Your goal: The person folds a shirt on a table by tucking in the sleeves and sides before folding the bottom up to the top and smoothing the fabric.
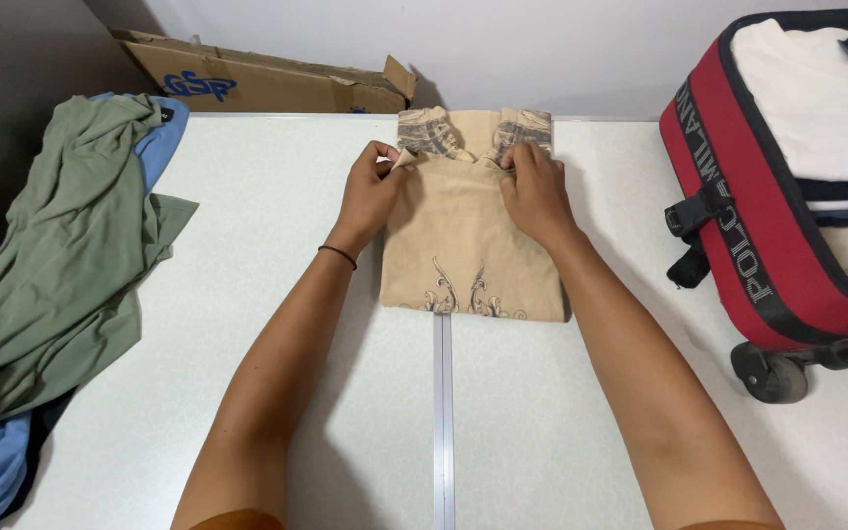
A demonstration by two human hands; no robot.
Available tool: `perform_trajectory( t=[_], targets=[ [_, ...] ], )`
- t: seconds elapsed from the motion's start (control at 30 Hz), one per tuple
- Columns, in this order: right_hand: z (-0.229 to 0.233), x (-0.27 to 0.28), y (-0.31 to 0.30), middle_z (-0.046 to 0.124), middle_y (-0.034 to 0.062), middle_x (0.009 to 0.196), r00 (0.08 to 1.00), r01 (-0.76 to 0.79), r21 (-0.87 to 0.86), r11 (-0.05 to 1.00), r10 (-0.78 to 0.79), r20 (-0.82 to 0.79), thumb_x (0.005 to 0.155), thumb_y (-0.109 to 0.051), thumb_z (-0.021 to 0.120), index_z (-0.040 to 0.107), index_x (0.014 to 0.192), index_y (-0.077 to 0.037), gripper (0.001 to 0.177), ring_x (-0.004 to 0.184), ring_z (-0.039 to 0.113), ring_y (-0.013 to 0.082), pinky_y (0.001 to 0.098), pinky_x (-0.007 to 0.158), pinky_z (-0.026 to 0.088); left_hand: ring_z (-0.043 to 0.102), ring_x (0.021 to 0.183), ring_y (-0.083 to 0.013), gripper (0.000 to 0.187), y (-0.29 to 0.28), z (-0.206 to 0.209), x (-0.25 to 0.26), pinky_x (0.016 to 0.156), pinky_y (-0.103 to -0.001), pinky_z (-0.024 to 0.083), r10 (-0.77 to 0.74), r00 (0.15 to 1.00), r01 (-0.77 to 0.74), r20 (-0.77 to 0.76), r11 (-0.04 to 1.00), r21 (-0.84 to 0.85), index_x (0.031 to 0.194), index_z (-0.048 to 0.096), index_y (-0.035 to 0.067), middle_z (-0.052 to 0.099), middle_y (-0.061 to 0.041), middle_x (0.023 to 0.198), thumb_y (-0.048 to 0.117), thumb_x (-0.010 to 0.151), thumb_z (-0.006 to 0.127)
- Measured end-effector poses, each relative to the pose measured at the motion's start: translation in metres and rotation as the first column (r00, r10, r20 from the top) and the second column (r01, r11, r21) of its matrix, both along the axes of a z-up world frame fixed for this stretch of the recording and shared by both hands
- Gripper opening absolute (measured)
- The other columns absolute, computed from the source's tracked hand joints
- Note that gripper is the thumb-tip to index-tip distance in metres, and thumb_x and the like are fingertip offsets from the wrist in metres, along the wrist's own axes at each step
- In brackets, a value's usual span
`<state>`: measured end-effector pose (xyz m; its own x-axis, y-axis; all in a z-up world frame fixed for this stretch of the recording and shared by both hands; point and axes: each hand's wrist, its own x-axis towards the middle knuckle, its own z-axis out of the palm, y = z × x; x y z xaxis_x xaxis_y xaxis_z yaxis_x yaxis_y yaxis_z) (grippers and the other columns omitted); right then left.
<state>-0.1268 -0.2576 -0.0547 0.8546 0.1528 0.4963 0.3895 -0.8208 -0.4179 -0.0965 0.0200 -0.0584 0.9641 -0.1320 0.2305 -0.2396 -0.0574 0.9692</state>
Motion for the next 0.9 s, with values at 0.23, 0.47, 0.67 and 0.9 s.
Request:
perform_trajectory(
  t=[0.23,0.47,0.67,0.9],
  targets=[
    [-0.006,-0.007,0.006,0.055,0.0113,0.119,0.988,0.087,-0.202,0.976,-0.059,0.144,0.098,-0.009,0.063,0.063,0.118,-0.01,0.021,0.122,0.05,0.0278,0.0501,0.107,0.033,0.069,0.092,-0.0193,0.034,-0.014,0.016,-0.012,0.077,-0.029,0.053,0.145,0.987,-0.159,0.065,0.917,0.366,0.122,0.045,0.008,0.071,-0.017,0.105,0.007,0.094,0.063],
    [0.016,-0.05,0.035,0.052,0.0183,0.122,0.991,0.093,-0.254,0.963,-0.115,-0.07,0.098,-0.019,0.06,0.063,0.122,-0.001,0.03,0.123,0.047,0.0333,0.053,0.111,0.03,0.054,0.121,-0.0386,0.045,-0.036,0.028,-0.063,0.099,-0.049,0.045,-0.088,0.83,-0.407,0.551,0.581,0.705,0.127,0.056,0.002,0.054,-0.026,0.13,0.007,0.084,0.065],
    [-0.003,-0.08,0.041,0.039,0.0265,0.151,0.98,0.025,-0.234,0.972,-0.07,-0.185,0.106,-0.03,0.044,0.05,0.144,0.0,0.049,0.147,0.03,0.0397,0.0551,0.12,0.021,0.04,0.141,-0.0457,0.046,-0.036,0.0,-0.093,0.117,-0.053,0.033,-0.291,0.869,-0.183,0.401,0.563,0.806,0.14,0.05,-0.003,0.047,-0.03,0.143,0.024,0.103,0.049],
    [-0.008,-0.068,0.031,0.026,0.0212,0.164,0.95,0.044,-0.28,0.959,-0.126,-0.284,0.107,-0.043,0.033,0.039,0.155,-0.006,0.061,0.155,0.016,0.033,0.0479,0.125,0.012,0.022,0.153,-0.0407,0.065,-0.035,-0.009,-0.084,0.125,-0.05,0.015,-0.246,0.907,-0.193,0.342,0.48,0.856,0.152,0.039,-0.001,0.03,-0.03,0.16,0.042,0.104,0.036]
  ],
)
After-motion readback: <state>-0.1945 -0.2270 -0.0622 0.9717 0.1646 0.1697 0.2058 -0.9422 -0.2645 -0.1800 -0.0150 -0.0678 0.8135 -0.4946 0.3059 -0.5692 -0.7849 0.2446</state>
